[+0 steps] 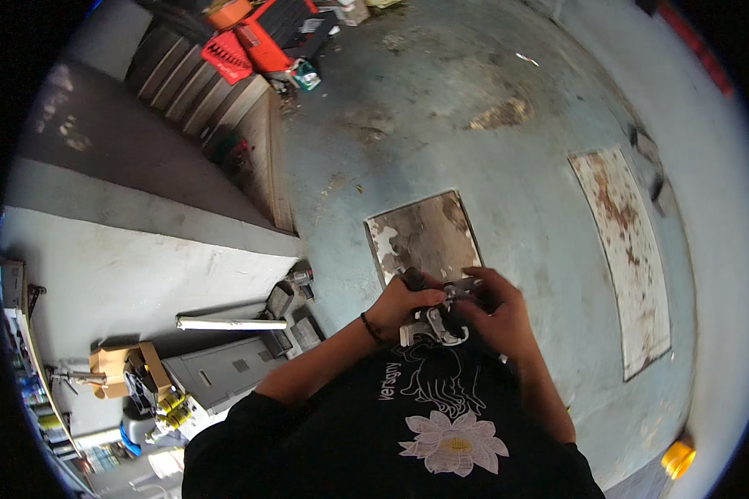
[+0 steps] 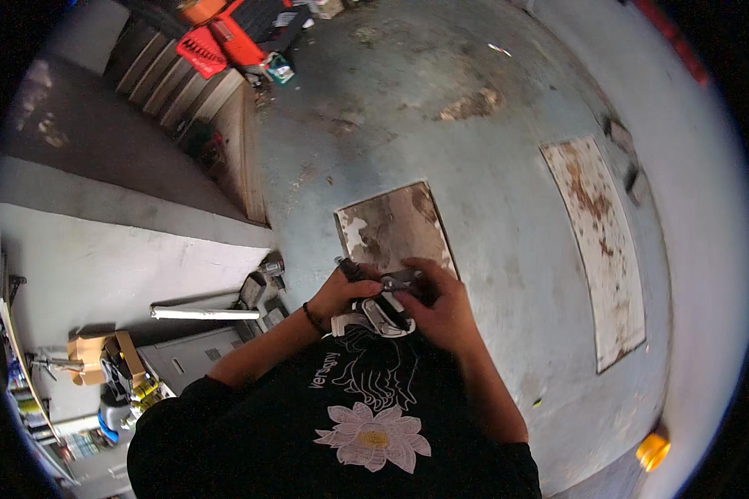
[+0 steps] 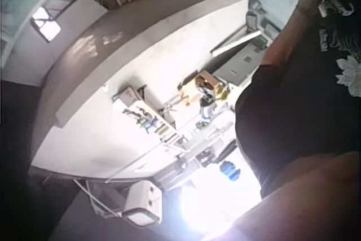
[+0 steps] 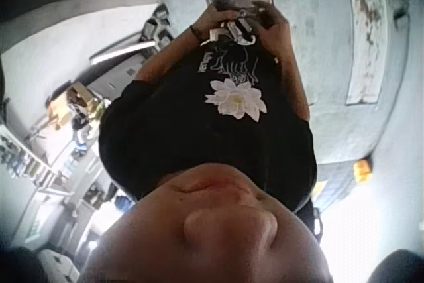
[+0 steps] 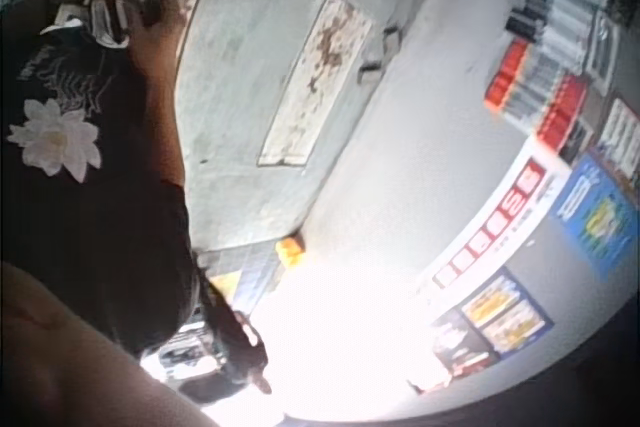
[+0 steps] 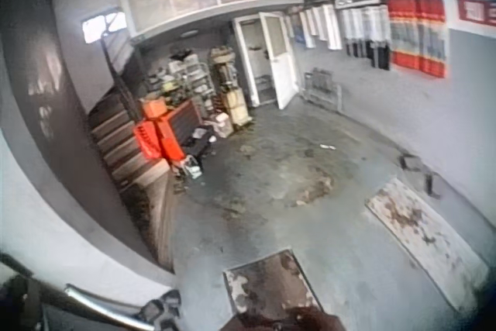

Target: The person retrieves a metal clamp-like component from a drawer and walks toward a workbench. They then sit and, with another person, assemble small metal parts onto the clamp, inserting pins and adjusting the pieces by hand.

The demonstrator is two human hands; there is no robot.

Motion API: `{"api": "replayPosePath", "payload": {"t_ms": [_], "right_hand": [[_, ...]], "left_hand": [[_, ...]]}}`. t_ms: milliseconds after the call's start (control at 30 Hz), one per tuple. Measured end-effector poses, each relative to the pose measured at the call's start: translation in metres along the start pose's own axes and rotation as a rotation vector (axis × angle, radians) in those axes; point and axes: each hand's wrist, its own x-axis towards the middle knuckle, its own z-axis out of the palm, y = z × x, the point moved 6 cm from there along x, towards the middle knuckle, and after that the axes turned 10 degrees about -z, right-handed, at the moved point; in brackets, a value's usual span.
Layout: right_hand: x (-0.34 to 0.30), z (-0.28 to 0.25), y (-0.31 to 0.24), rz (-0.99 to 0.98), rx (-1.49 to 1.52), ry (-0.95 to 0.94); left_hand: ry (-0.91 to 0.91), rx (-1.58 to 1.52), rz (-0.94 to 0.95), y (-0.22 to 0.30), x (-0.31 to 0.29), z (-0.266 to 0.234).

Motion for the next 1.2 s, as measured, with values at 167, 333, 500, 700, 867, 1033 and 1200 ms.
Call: {"api": "replayPosePath", "payload": {"t_ms": [167, 333, 500, 700, 867, 1033, 1200], "right_hand": [[0.149, 0.03, -0.012, -0.009, -0.04, -0.324], [0.298, 0.076, 0.001, 0.161, -0.047, -0.492], [0.465, 0.109, -0.029, 0.114, -0.148, -0.547], [0.634, 0.134, -0.074, 0.155, 0.11, -0.514], [0.778, 0.159, -0.072, 0.163, 0.197, -0.611], [0.947, 0.174, -0.067, 0.193, 0.206, -0.717], [1.124, 0.209, -0.085, 0.201, 0.229, -0.84]], "left_hand": [[0.25, 0.002, -0.012, 0.07, 0.026, -0.075], [0.153, -0.287, 0.04, 0.13, 0.099, -0.16], [-0.233, -0.222, 0.221, 0.256, 0.162, -0.239], [-0.897, -0.53, 0.178, 0.434, 0.216, -0.321], [-0.584, -0.01, 0.15, 0.524, 0.322, -0.399], [-0.566, 0.004, -0.06, 0.618, 0.432, -0.445], [-0.208, 0.071, 0.034, 0.737, 0.492, -0.508]]}}
